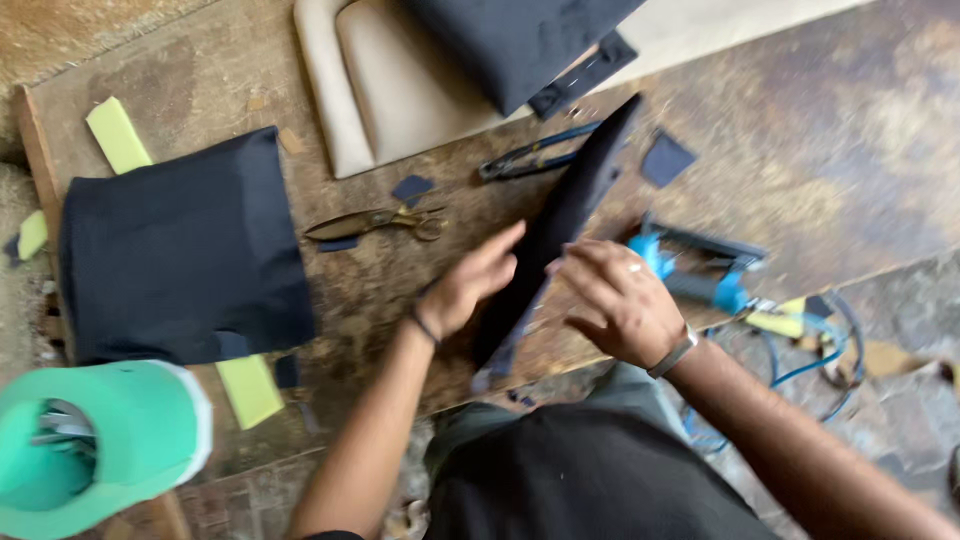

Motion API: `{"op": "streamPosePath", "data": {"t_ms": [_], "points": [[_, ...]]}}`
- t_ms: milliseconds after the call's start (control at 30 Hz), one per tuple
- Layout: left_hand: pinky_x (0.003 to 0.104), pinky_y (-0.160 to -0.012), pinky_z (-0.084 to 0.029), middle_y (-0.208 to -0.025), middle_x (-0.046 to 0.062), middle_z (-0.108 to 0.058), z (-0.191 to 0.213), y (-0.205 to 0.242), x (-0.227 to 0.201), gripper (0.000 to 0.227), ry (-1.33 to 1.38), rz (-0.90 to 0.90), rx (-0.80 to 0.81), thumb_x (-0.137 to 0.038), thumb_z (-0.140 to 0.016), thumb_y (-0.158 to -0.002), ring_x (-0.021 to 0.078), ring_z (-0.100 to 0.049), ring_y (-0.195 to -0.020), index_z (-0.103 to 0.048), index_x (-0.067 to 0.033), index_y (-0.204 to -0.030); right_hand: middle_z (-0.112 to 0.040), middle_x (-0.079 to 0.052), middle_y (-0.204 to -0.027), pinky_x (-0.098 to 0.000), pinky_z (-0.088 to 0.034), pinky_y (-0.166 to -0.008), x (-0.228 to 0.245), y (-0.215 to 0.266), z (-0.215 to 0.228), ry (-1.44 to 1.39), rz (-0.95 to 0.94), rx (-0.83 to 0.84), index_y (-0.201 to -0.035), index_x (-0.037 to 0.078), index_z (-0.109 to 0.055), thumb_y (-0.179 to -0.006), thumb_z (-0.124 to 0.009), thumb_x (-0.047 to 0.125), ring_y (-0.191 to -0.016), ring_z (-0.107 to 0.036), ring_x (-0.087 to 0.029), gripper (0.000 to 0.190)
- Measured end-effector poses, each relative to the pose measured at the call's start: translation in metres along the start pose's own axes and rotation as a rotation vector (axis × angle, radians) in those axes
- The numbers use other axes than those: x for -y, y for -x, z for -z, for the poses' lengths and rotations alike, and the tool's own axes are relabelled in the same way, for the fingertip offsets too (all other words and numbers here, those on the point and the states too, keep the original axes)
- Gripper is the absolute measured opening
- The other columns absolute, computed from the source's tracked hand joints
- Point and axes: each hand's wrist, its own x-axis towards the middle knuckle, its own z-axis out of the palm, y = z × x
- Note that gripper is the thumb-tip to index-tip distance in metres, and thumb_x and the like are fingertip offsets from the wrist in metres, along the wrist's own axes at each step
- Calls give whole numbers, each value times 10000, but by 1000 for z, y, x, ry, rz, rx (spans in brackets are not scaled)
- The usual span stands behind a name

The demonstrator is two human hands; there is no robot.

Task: The person staples black fabric onto a rectangular wooden board using a pneumatic staple gun. They trim excess fabric with scissors, fold edges, and secure them with staples. The person also uses pliers to remove misplaced staples and continues attaching fabric along the board's edges.

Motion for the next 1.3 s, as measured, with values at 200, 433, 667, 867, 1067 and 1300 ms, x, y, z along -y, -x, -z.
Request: {"op": "streamPosePath", "data": {"t_ms": [200,433,667,867,1067,1300], "points": [[377,-1335,-143,-1770,171,-166,-20,121,31,890,-181,-267,5,-269,-688,-981,263,-139,-1650,-185,-37,-1677,-636,-50,-1332,-584,-330,-1157,68,-68,-26,131,191,240,-1288,198,-673,-661,-825,208,-1334,-539,-252,646],[361,-1154,-473,-1701,128,-280,-24,96,59,850,-391,-324,-145,-446,-660,-963,295,-395,-1516,-222,-147,-1628,-716,36,-1227,-529,-350,-1200,49,-62,-40,205,69,225,-1165,236,-735,-663,-836,194,-1281,-612,-177,514],[420,-1207,-458,-1687,151,-366,-14,71,62,680,-475,-343,-281,-476,-463,-1073,343,-427,-1529,-247,-215,-1663,-709,-40,-1245,-505,-364,-1175,42,-81,-38,179,14,90,-1202,186,-733,-696,-886,274,-1261,-616,-213,536],[432,-1102,-535,-1557,161,-514,-16,73,69,602,-523,-273,-341,-410,-456,-1099,360,-599,-1342,-327,-149,-1626,-672,-68,-1298,-504,-403,-1155,47,-79,-41,-24,130,52,-1287,119,-684,-758,-878,334,-1273,-604,-251,603],[350,-842,-642,-1419,154,-639,-9,67,73,477,-855,-365,-499,-306,-560,-1078,317,-764,-1051,-506,-52,-1479,-761,-4,-1198,-542,-390,-1195,42,-81,-57,-342,223,51,-1034,152,-778,-837,-810,143,-1236,-683,-217,200],[393,-932,-622,-1468,214,-609,5,70,69,306,-662,-563,-434,-251,-625,-1113,355,-728,-1158,-665,-12,-1301,-792,6,-1044,-489,-386,-1170,48,-79,-85,-408,-97,-54,-963,147,-802,-854,-813,129,-988,-742,-141,111]]}}
